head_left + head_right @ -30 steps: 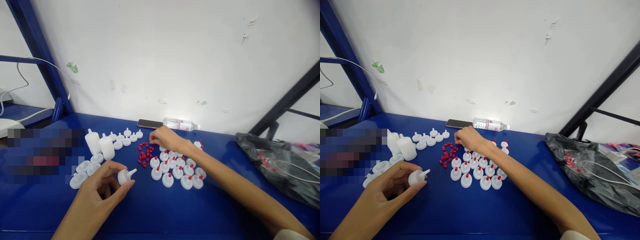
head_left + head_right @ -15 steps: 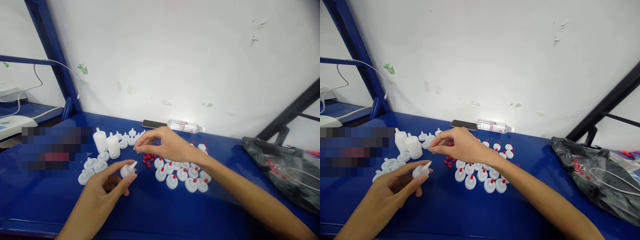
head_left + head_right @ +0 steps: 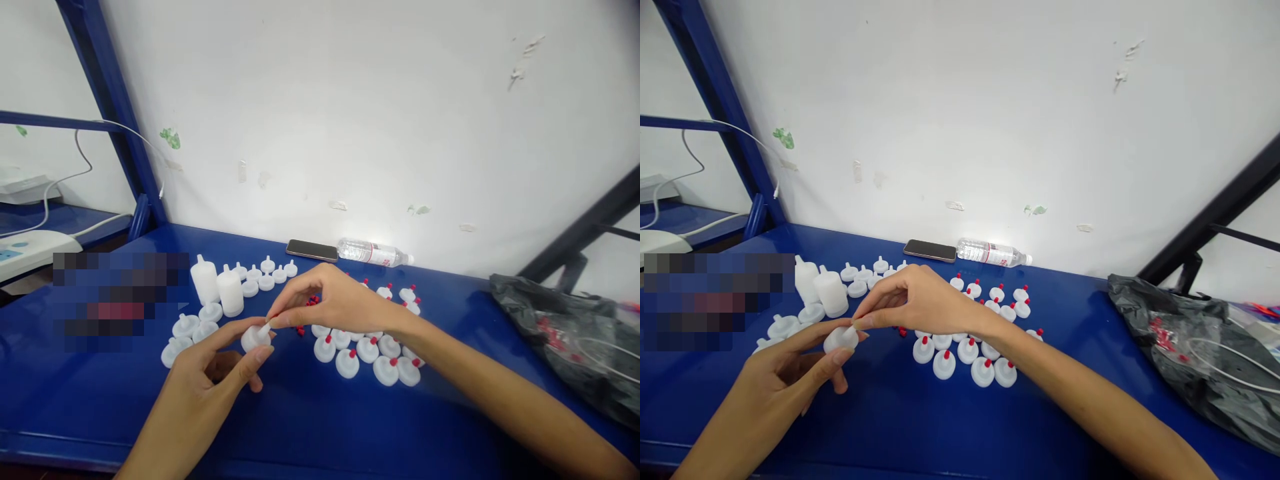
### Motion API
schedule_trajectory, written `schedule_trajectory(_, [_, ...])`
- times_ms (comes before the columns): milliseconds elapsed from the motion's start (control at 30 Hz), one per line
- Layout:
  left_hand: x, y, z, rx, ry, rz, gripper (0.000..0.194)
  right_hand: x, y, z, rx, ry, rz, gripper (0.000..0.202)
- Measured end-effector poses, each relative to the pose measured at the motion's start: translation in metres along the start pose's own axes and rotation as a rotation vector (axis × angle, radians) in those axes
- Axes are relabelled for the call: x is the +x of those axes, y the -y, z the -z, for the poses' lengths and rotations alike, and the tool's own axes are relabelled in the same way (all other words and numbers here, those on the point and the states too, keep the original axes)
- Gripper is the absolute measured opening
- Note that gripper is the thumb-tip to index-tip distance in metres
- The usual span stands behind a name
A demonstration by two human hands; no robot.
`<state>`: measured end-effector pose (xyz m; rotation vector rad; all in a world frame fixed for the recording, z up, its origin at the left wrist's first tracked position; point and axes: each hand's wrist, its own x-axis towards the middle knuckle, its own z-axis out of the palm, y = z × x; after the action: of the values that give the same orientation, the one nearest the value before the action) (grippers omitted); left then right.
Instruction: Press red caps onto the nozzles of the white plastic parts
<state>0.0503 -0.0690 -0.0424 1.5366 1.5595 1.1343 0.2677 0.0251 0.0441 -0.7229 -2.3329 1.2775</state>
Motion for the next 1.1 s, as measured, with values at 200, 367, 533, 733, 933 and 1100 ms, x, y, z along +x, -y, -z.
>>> schedule_trajectory(200, [-0.002,-0.005,0.000,0.018,-0.086,-0.084,0.061,-0.004,0.006,-0.016,-0.558,0.016,0.085,0.031])
schedule_trajectory(367, [-0.003,-0.005,-0.002,-0.003,-0.107,-0.120,0.055,-0.010,0.014,-0.023,-0.737,0.059,0.117,0.036])
schedule_trajectory(533, [-0.005,0.005,-0.002,0.026,-0.128,-0.182,0.047,-0.013,0.018,-0.027,-0.810,0.128,0.103,0.037])
schedule_trajectory(733, [-0.005,-0.002,-0.002,-0.082,-0.053,-0.212,0.039,-0.018,0.024,-0.037,-0.988,0.230,0.114,0.015])
schedule_trajectory(933, [-0.007,0.006,-0.002,-0.190,0.113,-0.162,0.041,-0.016,0.024,-0.032,-0.915,0.276,0.125,0.018])
schedule_trajectory(1100, [-0.007,0.026,0.001,-0.254,0.213,-0.132,0.045,-0.016,0.024,-0.030,-0.917,0.307,0.116,0.024])
